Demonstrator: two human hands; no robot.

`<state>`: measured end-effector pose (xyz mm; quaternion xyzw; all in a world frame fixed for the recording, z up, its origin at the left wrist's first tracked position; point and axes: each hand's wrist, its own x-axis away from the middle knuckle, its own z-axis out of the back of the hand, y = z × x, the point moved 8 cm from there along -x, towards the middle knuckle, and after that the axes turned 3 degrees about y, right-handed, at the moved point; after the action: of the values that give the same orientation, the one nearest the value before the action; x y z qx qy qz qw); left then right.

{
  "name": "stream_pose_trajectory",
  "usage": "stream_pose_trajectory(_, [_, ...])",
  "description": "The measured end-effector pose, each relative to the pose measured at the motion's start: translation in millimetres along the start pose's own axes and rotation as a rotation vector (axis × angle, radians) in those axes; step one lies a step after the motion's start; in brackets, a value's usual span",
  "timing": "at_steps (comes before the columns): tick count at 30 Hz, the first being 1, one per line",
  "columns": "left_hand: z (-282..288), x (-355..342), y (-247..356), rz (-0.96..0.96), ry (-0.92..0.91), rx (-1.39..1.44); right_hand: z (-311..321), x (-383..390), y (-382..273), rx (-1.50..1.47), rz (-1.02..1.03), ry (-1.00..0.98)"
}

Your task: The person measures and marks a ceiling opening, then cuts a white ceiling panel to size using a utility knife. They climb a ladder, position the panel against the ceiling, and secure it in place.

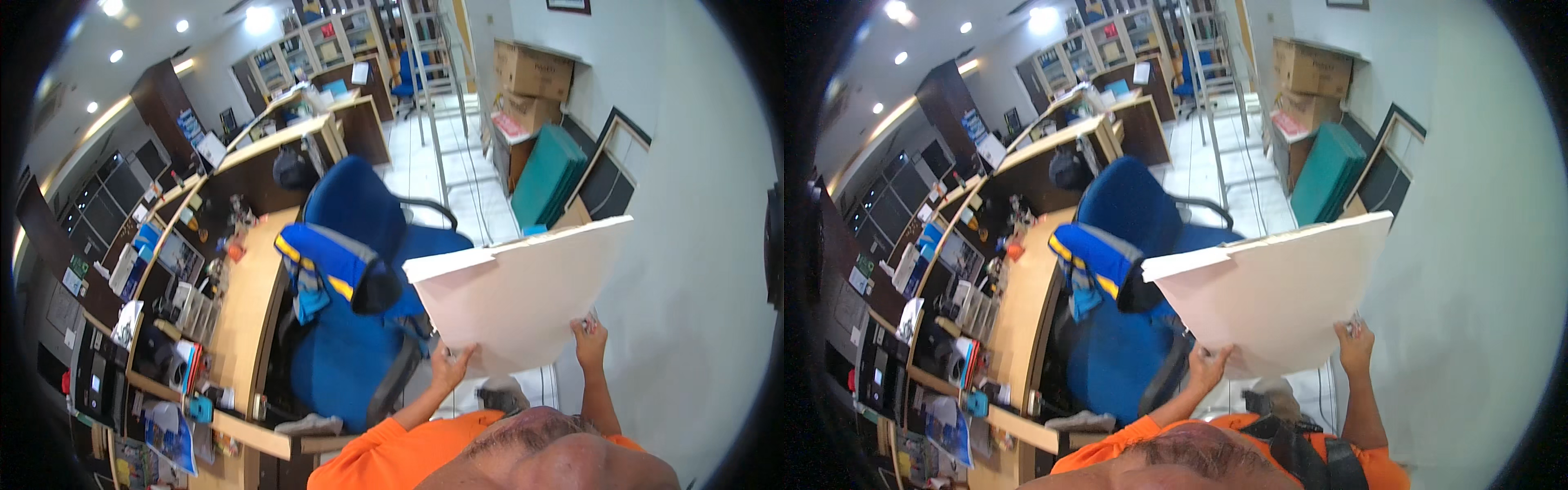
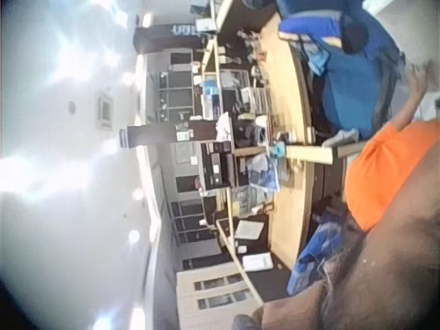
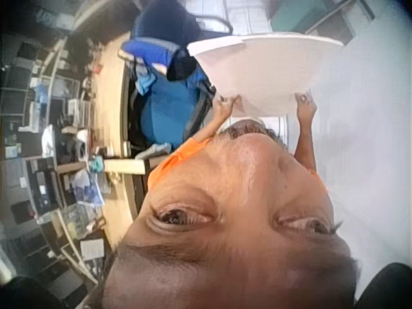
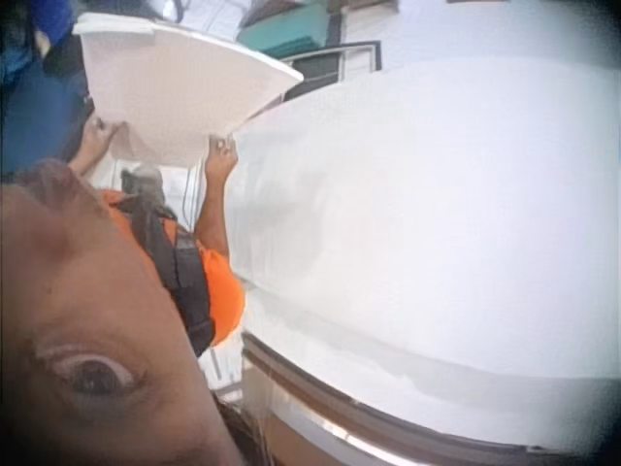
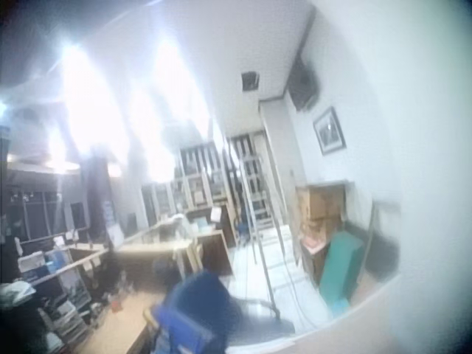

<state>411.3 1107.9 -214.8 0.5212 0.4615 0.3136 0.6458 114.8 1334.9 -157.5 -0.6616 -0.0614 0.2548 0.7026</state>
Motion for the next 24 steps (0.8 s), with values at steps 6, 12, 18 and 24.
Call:
stream_pose_trajectory(6, [-79,-119,7,0.022,-0.113,0.156,-21,-94,4,-0.005,0.01,0.13])
stream_pose_trajectory(12, [-135,-229,-2,0.055,-0.082,0.128,-54,-220,49,0.073,0.059,0.166])
stream_pose_trajectory(18, [-185,-327,-7,0.039,-0.077,0.136,-79,-326,27,-0.11,0.08,0.028])
stream_pose_trajectory(24, [-234,-418,-10,0.054,-0.106,0.196,-94,-407,63,0.082,0.009,0.051])
